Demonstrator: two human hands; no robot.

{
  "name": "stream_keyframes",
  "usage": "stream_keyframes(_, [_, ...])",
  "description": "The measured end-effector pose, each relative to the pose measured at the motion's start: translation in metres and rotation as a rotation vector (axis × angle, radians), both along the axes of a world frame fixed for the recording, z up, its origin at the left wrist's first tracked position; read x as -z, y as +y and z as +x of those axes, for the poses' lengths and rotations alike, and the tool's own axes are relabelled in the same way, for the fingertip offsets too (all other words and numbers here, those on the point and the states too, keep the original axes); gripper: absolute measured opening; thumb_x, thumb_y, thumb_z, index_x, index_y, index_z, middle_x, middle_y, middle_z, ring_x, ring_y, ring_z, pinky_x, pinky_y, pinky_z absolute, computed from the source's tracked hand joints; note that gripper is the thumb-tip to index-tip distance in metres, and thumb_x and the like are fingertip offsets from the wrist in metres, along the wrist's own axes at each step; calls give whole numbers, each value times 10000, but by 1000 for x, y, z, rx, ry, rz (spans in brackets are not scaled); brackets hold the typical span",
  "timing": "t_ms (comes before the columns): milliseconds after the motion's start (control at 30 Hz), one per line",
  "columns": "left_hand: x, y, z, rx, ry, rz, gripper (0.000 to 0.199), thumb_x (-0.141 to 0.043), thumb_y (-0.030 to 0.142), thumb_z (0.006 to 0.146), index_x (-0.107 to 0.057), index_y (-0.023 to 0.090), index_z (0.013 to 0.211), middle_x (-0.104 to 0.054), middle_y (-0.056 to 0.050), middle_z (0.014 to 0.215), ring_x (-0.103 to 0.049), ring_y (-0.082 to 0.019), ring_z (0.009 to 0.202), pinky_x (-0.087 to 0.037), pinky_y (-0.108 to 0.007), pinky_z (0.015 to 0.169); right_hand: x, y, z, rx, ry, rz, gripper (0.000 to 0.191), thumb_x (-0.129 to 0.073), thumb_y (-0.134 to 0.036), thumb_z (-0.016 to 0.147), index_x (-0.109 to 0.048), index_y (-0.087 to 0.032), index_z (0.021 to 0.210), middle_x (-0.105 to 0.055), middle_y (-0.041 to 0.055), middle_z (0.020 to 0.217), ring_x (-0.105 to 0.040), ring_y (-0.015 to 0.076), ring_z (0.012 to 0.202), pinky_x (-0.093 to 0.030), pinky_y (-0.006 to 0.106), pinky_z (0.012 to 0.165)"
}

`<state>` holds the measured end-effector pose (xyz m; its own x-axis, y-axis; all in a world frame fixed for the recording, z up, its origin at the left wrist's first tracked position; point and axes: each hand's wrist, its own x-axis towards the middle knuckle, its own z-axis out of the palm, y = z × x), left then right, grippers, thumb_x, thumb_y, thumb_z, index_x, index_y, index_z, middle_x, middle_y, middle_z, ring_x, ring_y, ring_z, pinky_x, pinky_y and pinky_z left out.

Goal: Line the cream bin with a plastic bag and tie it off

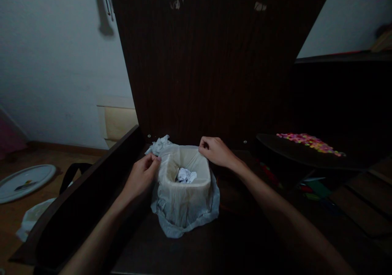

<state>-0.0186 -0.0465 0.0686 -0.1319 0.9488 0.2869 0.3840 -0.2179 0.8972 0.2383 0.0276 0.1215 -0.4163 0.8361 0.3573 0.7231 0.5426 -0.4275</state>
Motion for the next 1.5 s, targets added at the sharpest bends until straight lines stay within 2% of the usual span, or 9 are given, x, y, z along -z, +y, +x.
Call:
stream_keyframes(167, [-3,-4,-7,16,109,-83,381,-563,477,810,-483,201,559,-467,34,540,-454,-138,545,-335,-229,516,2,-1,2,-13,16,10,110,-587,-150,862,-686,-167,817,-708,38,766,-617,155,689,-370,254,623])
stream_keyframes(300, [-4,-10,-6,-21,36,-70,361,-565,521,853,-569,202,685,-527,36,585,-495,-153,561,-368,-236,524,-1,-2,0,-39,25,36,132,-576,-144,877,-703,-166,848,-720,52,829,-626,162,727,-400,262,649])
stream_keyframes(467, [5,-24,4,-159,7,120,341,-610,544,885,-588,212,958,-667,-18,911,-631,-201,802,-494,-282,707,-7,1,-10,-154,14,75,142,-651,-197,903,-745,-161,1003,-749,79,984,-662,196,917,-470,318,847])
stream_keyframes(567, [13,-39,11,-274,117,320,290,-628,491,890,-542,214,874,-633,-29,920,-619,-208,857,-493,-299,779,-9,4,-20,-308,25,74,215,-616,-198,947,-746,-169,1116,-759,96,1118,-677,211,1044,-477,356,943])
stream_keyframes(800, [26,-63,21,51,300,185,335,-609,506,910,-610,200,773,-670,-13,719,-638,-194,671,-499,-279,642,-14,5,-43,-543,-66,-97,315,-466,-302,1059,-745,-196,1159,-765,61,1166,-701,203,1072,-494,303,937])
stream_keyframes(1000, [38,-69,28,274,340,288,278,-517,252,998,-634,176,758,-694,-15,687,-671,-141,604,-492,-213,605,-23,7,-59,-436,-334,-189,413,-356,-330,1102,-742,-191,1059,-773,42,1007,-705,192,927,-491,278,820])
stream_keyframes(1267, [52,-79,38,319,432,355,364,-482,209,1022,-553,174,667,-618,12,553,-609,-105,462,-385,-197,488,-14,11,-69,-302,-417,-186,508,-303,-449,1094,-735,-191,1032,-758,114,991,-706,259,905,-471,326,760])
stream_keyframes(1400, [56,-80,39,312,419,340,390,-487,247,1035,-565,171,660,-630,4,567,-619,-109,479,-393,-199,502,-23,2,-65,-266,-320,-13,352,-411,-358,1080,-697,-156,1053,-722,110,1050,-644,208,1010,-440,300,862])
stream_keyframes(1500, [56,-80,37,299,379,331,383,-488,247,1035,-585,166,673,-635,-2,592,-623,-108,508,-412,-190,524,-38,-12,-56,-232,-276,124,177,-568,-258,995,-694,-138,968,-706,87,977,-619,178,921,-421,279,807])
